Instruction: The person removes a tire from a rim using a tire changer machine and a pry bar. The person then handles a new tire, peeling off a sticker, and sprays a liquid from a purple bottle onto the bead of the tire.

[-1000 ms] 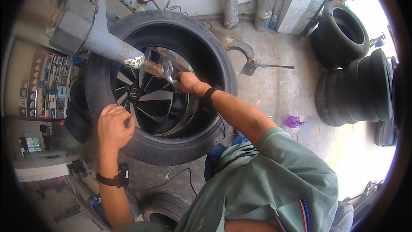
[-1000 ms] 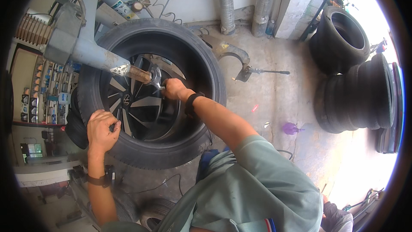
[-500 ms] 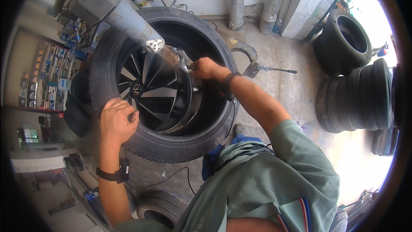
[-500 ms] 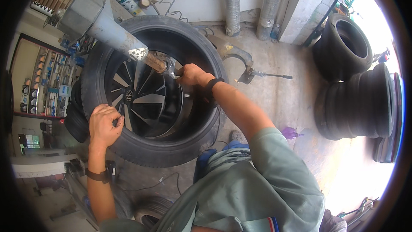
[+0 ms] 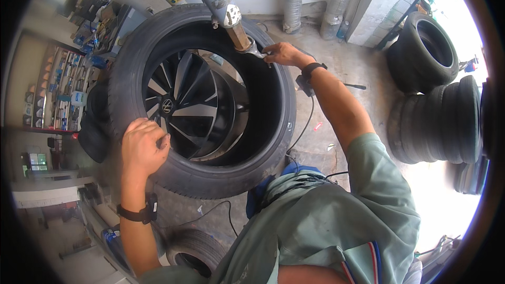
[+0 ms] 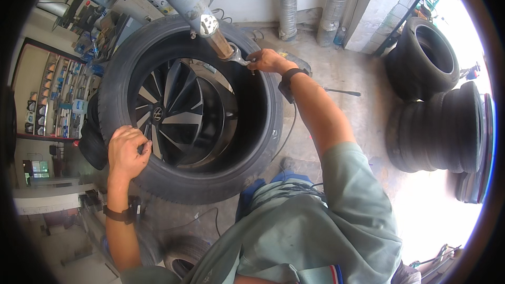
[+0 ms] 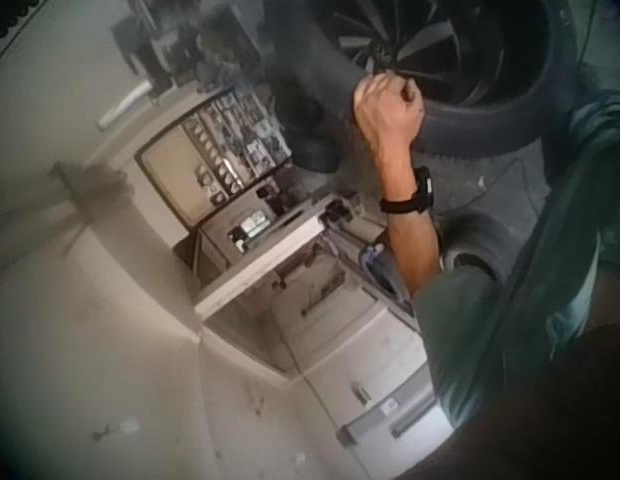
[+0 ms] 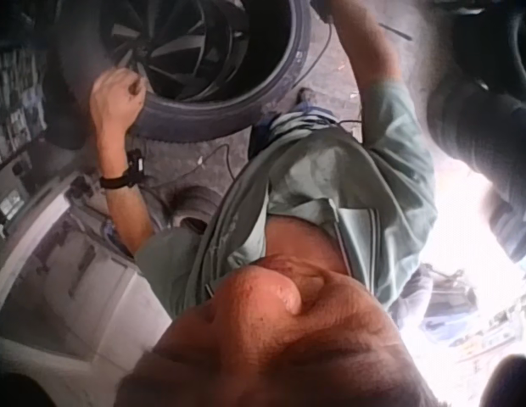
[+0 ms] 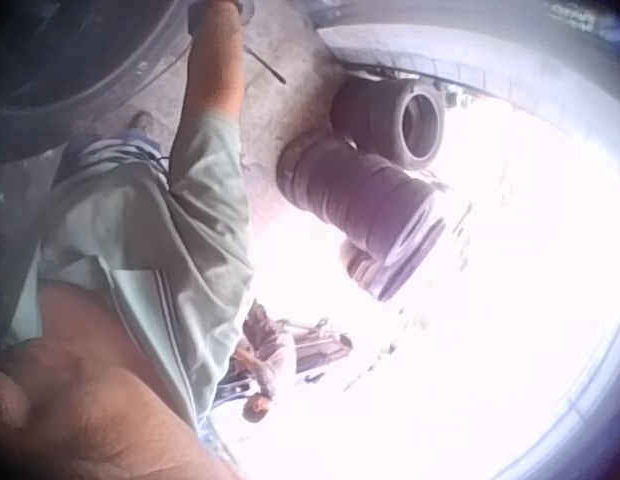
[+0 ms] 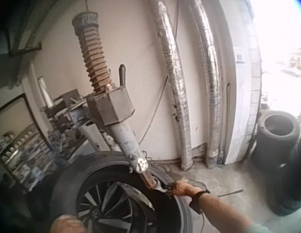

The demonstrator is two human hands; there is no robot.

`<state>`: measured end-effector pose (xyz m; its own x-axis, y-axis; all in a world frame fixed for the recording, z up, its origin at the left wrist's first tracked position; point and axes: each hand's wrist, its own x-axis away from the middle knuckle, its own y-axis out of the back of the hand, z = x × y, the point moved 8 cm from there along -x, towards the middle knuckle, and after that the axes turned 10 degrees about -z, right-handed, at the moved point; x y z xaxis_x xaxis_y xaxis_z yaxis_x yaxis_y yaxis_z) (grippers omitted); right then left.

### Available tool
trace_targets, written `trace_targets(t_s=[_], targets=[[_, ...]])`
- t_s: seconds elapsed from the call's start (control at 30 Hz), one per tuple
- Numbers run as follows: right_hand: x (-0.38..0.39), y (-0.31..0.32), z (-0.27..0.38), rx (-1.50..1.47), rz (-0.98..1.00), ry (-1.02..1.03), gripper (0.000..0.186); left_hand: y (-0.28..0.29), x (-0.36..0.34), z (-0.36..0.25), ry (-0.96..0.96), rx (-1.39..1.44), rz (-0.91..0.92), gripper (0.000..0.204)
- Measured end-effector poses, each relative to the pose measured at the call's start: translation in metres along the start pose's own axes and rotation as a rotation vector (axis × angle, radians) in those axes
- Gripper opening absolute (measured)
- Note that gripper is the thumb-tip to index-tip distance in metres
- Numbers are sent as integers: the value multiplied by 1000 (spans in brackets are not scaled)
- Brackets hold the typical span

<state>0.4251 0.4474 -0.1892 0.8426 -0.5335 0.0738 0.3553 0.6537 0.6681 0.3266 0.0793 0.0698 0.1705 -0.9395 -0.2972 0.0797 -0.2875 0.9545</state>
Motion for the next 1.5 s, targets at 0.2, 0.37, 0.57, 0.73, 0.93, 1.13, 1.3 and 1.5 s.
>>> trace_targets(t_s=[0.2,0.37,0.57,0.73,0.93,1.13,1.3,1.5], targets=[[49,14,-36,-94,-379,-197,51,-1,-6,-2,5,-8,28,13],[87,-34,17,-173,-365,-136,56,0,-5,-4,2,-29,27,12],[70,-42,-9,57,-601,-308,75,0,-7,-6,14,-22,11,13],[173,-144,-121,-488,-423,-870,110,-1,-13,-8,-5,9,13,15],[182,-132,-92,-482,-433,-888,88,0,-15,-6,-12,20,53,18],[147,-111,-90,-476,-373,-807,78,-3,-29,1,40,66,82,18],[114,-90,-100,-427,-314,-771,84,-15,-56,-6,41,72,48,24],[114,-97,-113,-364,-368,-676,87,-18,-56,-4,51,56,47,24]])
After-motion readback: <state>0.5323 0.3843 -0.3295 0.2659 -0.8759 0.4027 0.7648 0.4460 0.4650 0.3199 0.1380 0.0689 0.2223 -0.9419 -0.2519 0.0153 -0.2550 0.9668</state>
